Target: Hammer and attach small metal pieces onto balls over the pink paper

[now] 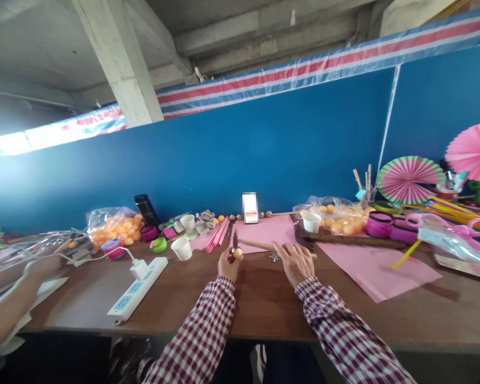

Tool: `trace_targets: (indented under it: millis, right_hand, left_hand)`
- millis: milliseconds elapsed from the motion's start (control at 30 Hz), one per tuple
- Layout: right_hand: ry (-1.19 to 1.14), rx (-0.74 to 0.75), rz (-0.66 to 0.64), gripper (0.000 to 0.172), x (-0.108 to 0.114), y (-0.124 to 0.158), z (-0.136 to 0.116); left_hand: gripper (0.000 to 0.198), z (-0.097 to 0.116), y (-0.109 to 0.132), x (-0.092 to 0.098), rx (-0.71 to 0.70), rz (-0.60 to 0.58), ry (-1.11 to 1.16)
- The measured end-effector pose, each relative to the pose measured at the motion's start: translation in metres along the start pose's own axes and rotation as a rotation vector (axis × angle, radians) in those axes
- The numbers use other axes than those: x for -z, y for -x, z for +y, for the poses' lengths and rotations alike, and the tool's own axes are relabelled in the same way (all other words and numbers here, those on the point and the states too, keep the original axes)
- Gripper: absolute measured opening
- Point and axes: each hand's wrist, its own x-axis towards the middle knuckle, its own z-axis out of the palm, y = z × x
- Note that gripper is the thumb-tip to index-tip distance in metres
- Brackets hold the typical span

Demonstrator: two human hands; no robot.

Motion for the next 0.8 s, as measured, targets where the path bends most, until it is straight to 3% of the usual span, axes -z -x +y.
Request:
trace_targets:
  millis: [200, 333, 600, 800]
  right_hand:
    - [0.0, -0.031, 0.024, 0.035, -0.001, 0.0, 0.0]
    - [-0.005, 0.024, 0.011, 0.037, -0.001, 0.0, 0.001]
    - [-0.02, -0.106, 0.03, 0.034, -0.007, 0.002, 0.003]
    - [-0.036, -0.103, -0.005, 0.035, -0.009, 0.002, 0.003]
  left_hand:
    - [0.038, -0.004, -0.001, 0.0, -0.039, -0.001, -0.046]
    - [0.038, -0.005, -0.001, -0.001, -0.022, 0.016, -0.03]
    - [0.043, 0.001, -0.002, 0.001, 0.113, -0.001, 0.25]
    - [0.044, 0.005, 0.0, -0.001, 0.195, -0.014, 0.424]
